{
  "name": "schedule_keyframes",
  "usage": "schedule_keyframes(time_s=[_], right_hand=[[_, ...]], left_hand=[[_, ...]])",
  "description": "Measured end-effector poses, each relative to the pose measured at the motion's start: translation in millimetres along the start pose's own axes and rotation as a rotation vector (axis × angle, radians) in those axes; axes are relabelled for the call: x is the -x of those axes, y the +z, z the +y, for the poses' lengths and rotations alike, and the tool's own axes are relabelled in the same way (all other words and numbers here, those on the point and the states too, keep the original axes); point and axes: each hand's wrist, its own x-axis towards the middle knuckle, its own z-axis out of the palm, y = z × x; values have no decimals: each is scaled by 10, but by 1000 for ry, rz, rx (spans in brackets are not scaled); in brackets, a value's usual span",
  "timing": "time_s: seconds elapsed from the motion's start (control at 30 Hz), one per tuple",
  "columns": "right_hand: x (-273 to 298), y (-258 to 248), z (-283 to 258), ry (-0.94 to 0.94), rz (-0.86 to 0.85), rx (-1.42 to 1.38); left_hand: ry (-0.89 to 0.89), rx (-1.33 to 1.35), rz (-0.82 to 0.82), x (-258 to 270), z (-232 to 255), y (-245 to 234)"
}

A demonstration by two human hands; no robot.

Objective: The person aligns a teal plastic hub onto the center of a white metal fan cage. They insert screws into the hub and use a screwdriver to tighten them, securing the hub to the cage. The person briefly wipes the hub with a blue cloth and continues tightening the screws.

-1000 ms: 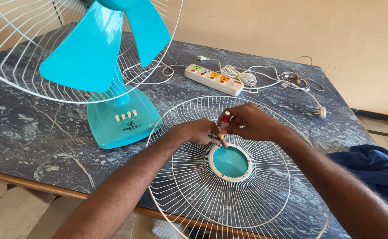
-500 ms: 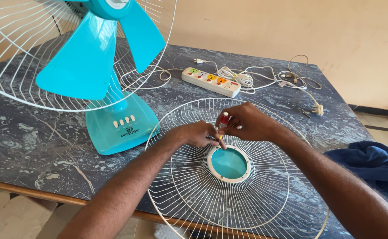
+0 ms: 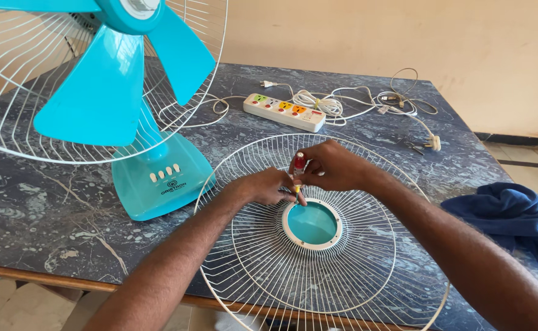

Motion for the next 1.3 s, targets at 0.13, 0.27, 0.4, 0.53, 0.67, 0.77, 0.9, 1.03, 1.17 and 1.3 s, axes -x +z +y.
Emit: schedule_keyframes(time_s=[0.13,0.27,0.4,0.53,0.67,0.77,0.9,1.03,1.17,1.3], right_hand=[[9,-7,-42,48,23,-3],[4,-6,-89,91,30,16],[-3,13,-70,79,31,36],[-13,52,-13,22,69,81],[-3,17,-81,26,62,133],[13,-82,-263,133,-10,225],[-28,-278,-541,195,-139,319],[-63,-367,-715,-27,-183,395],[-191,-305,-787,-36,-356,626],[-289,-243,-729,-127,-368,712]], left_hand=[[-1,-34,0,-6,-8,4],[-5,-23,-2,-34,-29,12],[3,-20,-7,-26,-22,4],[28,-30,14,30,57,-27],[-29,-50,55,31,110,-96],[-9,-10,151,6,125,-64],[-81,41,265,-8,130,54],[-79,126,316,-31,97,93],[52,133,356,18,60,106],[70,170,372,40,52,152]])
